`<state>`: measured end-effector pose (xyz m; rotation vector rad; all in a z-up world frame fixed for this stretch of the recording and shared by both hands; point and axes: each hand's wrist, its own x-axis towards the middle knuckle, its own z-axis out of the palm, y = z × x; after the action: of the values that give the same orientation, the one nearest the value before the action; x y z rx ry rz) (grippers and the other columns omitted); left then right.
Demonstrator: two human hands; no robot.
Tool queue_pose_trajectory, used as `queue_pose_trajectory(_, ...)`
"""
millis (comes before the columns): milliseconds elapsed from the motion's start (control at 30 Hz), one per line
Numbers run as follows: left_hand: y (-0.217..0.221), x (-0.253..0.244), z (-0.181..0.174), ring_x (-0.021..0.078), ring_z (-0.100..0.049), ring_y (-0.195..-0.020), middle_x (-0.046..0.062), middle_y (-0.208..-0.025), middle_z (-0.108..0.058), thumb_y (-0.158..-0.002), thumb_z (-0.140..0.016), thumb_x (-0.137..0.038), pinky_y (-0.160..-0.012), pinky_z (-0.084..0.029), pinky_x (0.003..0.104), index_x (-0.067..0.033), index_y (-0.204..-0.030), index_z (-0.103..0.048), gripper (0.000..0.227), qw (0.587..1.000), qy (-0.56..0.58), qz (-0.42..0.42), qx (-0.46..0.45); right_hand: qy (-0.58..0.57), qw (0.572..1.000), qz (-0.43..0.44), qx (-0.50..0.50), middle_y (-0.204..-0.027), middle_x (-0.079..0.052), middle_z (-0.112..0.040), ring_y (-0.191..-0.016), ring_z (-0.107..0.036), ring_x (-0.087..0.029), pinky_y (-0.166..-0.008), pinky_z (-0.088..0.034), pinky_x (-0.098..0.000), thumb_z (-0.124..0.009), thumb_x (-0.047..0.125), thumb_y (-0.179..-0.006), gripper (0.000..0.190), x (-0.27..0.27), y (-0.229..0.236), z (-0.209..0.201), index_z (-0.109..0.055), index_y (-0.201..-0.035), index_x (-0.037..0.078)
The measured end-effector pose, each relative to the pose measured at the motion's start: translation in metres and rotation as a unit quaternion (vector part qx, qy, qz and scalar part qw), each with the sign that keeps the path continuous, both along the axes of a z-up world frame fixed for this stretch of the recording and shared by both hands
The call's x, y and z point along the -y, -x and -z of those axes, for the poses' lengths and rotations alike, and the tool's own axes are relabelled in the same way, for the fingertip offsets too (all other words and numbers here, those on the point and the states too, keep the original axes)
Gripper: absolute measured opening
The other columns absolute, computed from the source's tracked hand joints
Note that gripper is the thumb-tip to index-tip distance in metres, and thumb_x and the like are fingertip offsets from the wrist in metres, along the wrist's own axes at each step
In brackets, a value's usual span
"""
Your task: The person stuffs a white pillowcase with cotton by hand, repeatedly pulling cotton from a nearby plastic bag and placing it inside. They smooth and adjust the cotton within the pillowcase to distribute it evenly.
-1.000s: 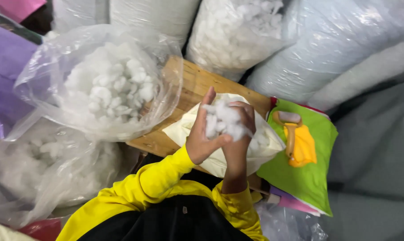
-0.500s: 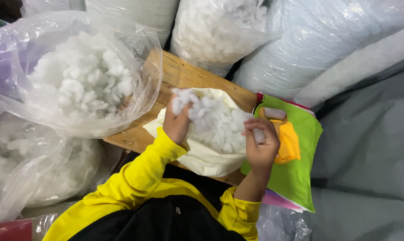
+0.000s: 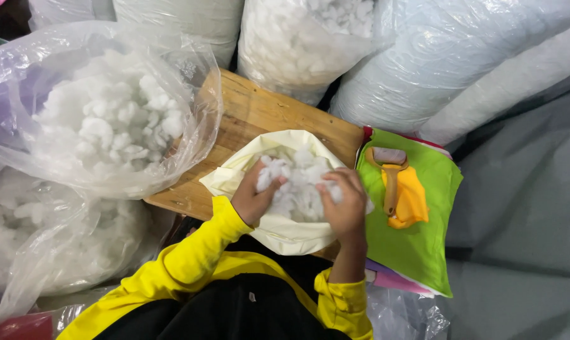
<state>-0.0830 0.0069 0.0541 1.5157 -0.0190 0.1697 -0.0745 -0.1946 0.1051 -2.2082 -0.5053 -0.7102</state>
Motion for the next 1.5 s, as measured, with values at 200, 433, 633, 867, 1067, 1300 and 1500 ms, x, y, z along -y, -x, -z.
queue_pose_trajectory(200,-0.003,0.002,0.007,0.0363,-0.064,-0.121,0.023,-0.123,-0.069,-0.093,-0.075,-0.022,-0.111,-0.045,0.051,-0.0003,-0.132,-0.062,0.046,1.000,-0.002,0.010,0.028,0.205,0.948,-0.091,-0.225,-0.091,-0.020,-0.065,-0.090,-0.067,-0.042,-0.082,-0.054,-0.0485,-0.074,0.004,-0.070,0.024,-0.007,-0.001,0.031,-0.066,-0.091,-0.004)
queue_pose_trajectory(433,0.006,0.000,-0.030,0.0312,-0.061,-0.123,0.022,-0.126,-0.066,-0.100,-0.064,-0.029,-0.112,-0.044,0.053,-0.0013,-0.139,-0.055,0.048,0.997,0.077,0.016,-0.020,0.060,0.996,-0.051,-0.039,-0.119,-0.011,-0.067,-0.113,-0.067,-0.034,-0.099,-0.051,-0.0450,-0.082,0.016,-0.085,0.030,-0.015,0.039,-0.063,-0.073,-0.113,0.009)
queue_pose_trajectory(633,0.021,0.009,-0.069,0.0308,-0.062,-0.113,0.019,-0.116,-0.065,-0.107,-0.048,-0.023,-0.105,-0.048,0.051,-0.0037,-0.128,-0.062,0.032,0.993,0.059,0.060,0.088,-0.004,0.993,-0.110,-0.035,-0.109,-0.009,-0.064,-0.094,-0.070,-0.034,-0.086,-0.056,-0.0415,-0.081,0.007,-0.080,0.022,-0.048,0.030,-0.022,-0.072,-0.100,0.013)
queue_pose_trajectory(867,0.011,-0.016,-0.073,0.0206,-0.060,-0.098,0.009,-0.100,-0.066,-0.104,-0.047,-0.013,-0.094,-0.049,0.039,-0.0070,-0.119,-0.068,0.027,0.992,0.047,0.021,0.115,-0.009,0.999,-0.003,0.043,-0.091,-0.003,-0.067,-0.075,-0.068,-0.025,-0.073,-0.057,-0.0339,-0.080,0.000,-0.072,0.023,-0.016,0.022,-0.032,-0.070,-0.082,0.018)
queue_pose_trajectory(1067,0.003,-0.024,-0.072,0.0368,-0.058,-0.115,0.023,-0.118,-0.058,-0.105,-0.055,-0.020,-0.101,-0.045,0.055,0.0008,-0.135,-0.024,0.048,0.990,0.053,-0.033,0.126,0.031,0.997,-0.001,-0.066,-0.100,-0.021,-0.070,-0.093,-0.071,-0.046,-0.084,-0.057,-0.0530,-0.072,-0.015,-0.067,0.051,-0.018,0.035,-0.050,-0.063,-0.115,0.001)
queue_pose_trajectory(1300,-0.002,-0.004,-0.055,0.0604,-0.045,-0.131,0.032,-0.142,-0.044,-0.090,-0.070,-0.012,-0.110,-0.037,0.064,-0.0040,-0.109,-0.047,0.030,0.965,-0.130,0.040,0.224,0.006,0.996,0.038,-0.081,-0.082,-0.013,-0.069,-0.080,-0.072,-0.037,-0.073,-0.057,-0.0418,-0.078,0.009,-0.079,0.033,-0.035,0.028,-0.011,-0.052,-0.099,0.014)
queue_pose_trajectory(1500,-0.002,-0.005,-0.055,0.0459,-0.058,-0.129,0.020,-0.126,-0.062,-0.083,-0.085,-0.033,-0.109,-0.044,0.054,-0.0079,-0.127,-0.062,0.056,0.966,-0.053,0.117,0.224,-0.028,0.994,-0.101,-0.029,-0.085,-0.002,-0.073,-0.078,-0.073,-0.025,-0.076,-0.059,-0.0367,-0.059,0.017,-0.096,0.016,-0.042,0.027,-0.030,-0.074,-0.090,0.014)
